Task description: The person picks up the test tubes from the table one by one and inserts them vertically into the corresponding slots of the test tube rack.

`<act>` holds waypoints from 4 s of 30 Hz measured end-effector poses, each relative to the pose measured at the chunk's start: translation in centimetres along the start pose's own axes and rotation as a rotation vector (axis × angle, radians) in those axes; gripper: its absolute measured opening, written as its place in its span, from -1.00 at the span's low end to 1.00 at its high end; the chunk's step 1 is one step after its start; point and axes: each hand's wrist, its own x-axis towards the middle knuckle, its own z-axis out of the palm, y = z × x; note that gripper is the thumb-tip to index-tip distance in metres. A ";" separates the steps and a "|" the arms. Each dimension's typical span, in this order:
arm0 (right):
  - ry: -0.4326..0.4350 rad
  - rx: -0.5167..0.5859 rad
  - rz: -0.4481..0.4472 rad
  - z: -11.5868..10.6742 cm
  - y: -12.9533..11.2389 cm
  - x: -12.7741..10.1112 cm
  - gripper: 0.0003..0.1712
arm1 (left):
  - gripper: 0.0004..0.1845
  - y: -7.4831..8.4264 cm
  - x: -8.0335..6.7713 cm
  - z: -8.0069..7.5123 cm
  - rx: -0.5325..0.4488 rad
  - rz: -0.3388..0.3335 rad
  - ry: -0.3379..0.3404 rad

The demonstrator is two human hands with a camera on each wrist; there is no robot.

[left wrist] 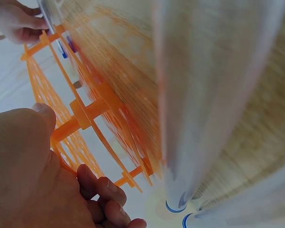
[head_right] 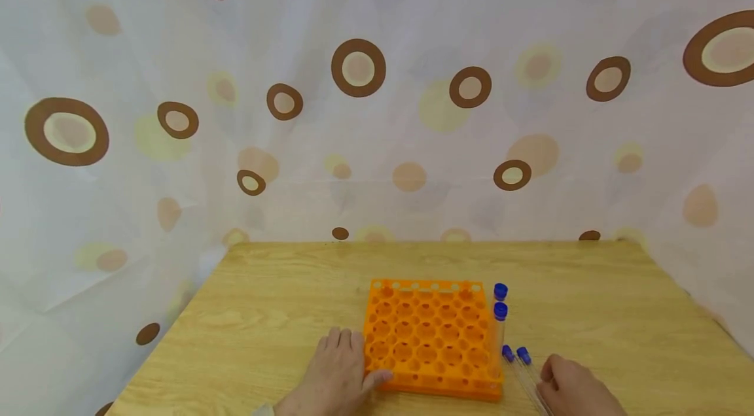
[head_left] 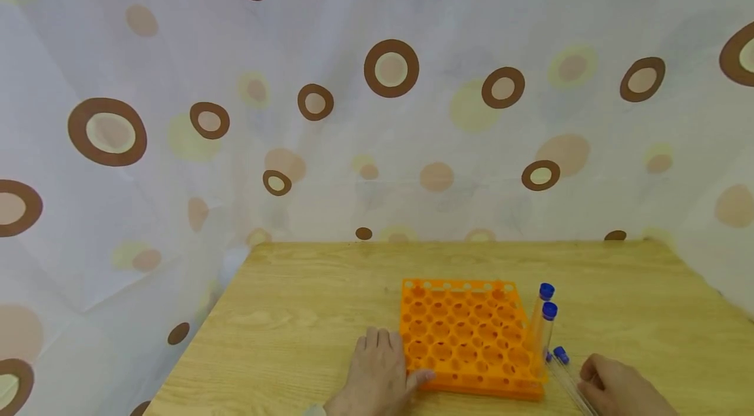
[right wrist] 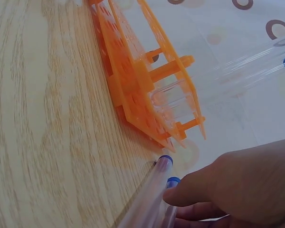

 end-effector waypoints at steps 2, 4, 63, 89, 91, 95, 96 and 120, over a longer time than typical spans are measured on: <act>0.001 -0.001 0.007 -0.1 -0.1 -0.1 -0.83 | -0.19 0.1 0.0 0.1 0.000 -0.001 0.006; 0.004 0.002 0.008 -0.2 -0.2 -0.2 -0.83 | -0.19 0.1 0.0 0.0 0.001 -0.002 0.011; 0.541 0.252 -0.343 -3.2 -5.2 -1.2 -0.74 | -0.23 -0.1 -0.1 -0.1 -0.003 0.002 0.022; 0.690 0.436 -0.562 -3.7 -7.8 0.1 -0.77 | -0.20 -0.1 0.1 -0.1 -0.015 -0.002 -0.034; 0.674 0.433 -0.543 -3.6 -7.7 0.3 -0.76 | -0.20 -0.1 0.1 -0.1 -0.016 0.001 -0.032; 0.651 0.437 -0.529 -3.5 -7.5 0.6 -0.73 | -0.21 -0.1 0.1 -0.2 -0.003 0.007 -0.010; 0.652 0.437 -0.532 -3.4 -7.5 0.7 -0.73 | -0.21 -0.1 0.1 -0.2 -0.001 0.007 -0.005; 0.520 0.399 -0.454 -2.3 -6.8 2.0 -0.62 | -0.17 0.1 0.2 0.0 -0.059 -0.008 -0.042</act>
